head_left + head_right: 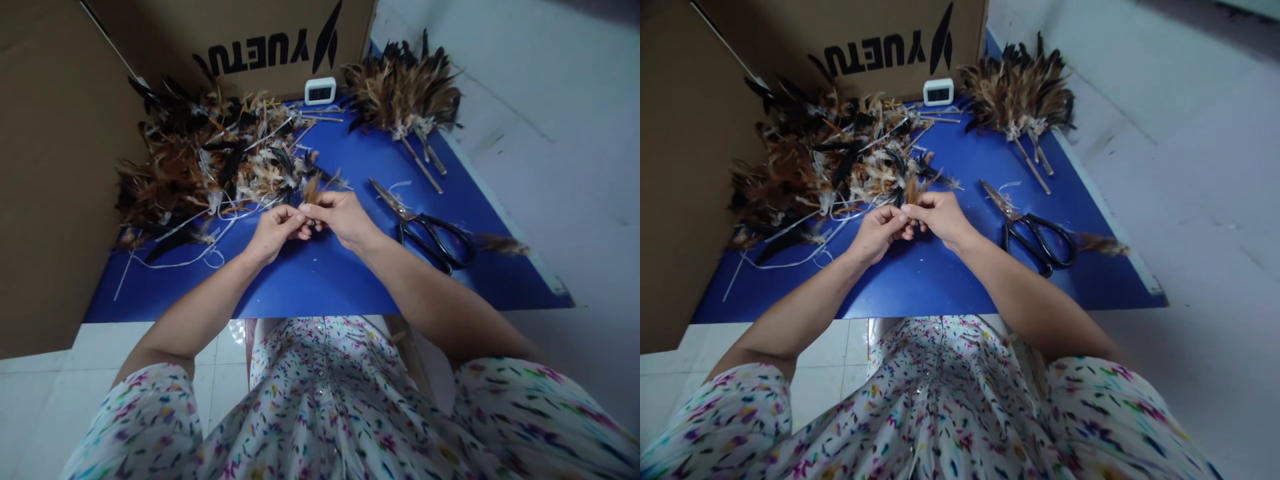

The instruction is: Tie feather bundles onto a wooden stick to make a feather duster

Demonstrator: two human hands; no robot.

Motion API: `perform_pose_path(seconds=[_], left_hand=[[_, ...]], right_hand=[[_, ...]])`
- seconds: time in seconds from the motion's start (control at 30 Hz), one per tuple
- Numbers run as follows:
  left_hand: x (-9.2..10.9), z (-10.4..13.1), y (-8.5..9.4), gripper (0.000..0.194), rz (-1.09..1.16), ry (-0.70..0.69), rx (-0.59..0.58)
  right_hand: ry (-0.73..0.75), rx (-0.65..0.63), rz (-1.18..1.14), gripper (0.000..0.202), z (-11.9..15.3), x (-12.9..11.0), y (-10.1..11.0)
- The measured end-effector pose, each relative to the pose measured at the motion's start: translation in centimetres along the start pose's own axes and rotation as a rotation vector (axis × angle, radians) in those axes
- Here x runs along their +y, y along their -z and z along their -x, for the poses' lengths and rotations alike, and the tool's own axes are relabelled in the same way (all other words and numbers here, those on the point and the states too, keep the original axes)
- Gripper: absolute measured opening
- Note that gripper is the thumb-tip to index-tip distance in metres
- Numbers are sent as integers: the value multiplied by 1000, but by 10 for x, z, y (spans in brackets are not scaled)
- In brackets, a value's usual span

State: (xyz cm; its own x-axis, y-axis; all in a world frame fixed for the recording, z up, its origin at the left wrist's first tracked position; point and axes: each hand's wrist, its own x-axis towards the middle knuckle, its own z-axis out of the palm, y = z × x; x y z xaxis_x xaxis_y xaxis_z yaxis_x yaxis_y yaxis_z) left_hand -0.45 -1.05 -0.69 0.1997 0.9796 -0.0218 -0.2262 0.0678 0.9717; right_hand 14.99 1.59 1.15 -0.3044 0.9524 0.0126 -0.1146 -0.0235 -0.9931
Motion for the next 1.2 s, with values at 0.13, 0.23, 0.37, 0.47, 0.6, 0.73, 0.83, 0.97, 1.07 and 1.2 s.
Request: perform_pose_path(seconds=[0.13, 0.23, 0.37, 0.47, 0.6, 0.73, 0.83, 0.97, 1.07, 1.2], left_hand=[[5, 1, -2, 33, 89, 92, 45], [9, 0, -2, 21, 165, 164, 91], [10, -2, -1, 9, 236, 256, 97], [10, -1, -1, 21, 241, 320, 22], [12, 2, -4, 31, 220, 363, -72], [12, 4, -4, 28, 198, 345, -72], [10, 3, -3, 23, 191, 317, -65], [6, 2, 0, 20, 153, 285, -59], [4, 1, 1, 22, 134, 248, -72], [4, -2, 5, 24, 129, 144, -30]], right_hand=[[-70, -20, -115, 39, -1, 0, 2], [-116, -29, -180, 42, -2, 1, 5], [-128, -69, -235, 43, -4, 3, 7], [-106, -90, -240, 43, -5, 5, 7], [-106, -104, -240, 46, -5, 7, 7], [-114, -119, -225, 48, -4, 8, 7], [-103, -128, -202, 46, -4, 8, 7], [-100, -130, -163, 47, -4, 8, 7], [-73, -120, -115, 47, -4, 7, 7], [13, -47, -46, 39, -9, 6, 13]])
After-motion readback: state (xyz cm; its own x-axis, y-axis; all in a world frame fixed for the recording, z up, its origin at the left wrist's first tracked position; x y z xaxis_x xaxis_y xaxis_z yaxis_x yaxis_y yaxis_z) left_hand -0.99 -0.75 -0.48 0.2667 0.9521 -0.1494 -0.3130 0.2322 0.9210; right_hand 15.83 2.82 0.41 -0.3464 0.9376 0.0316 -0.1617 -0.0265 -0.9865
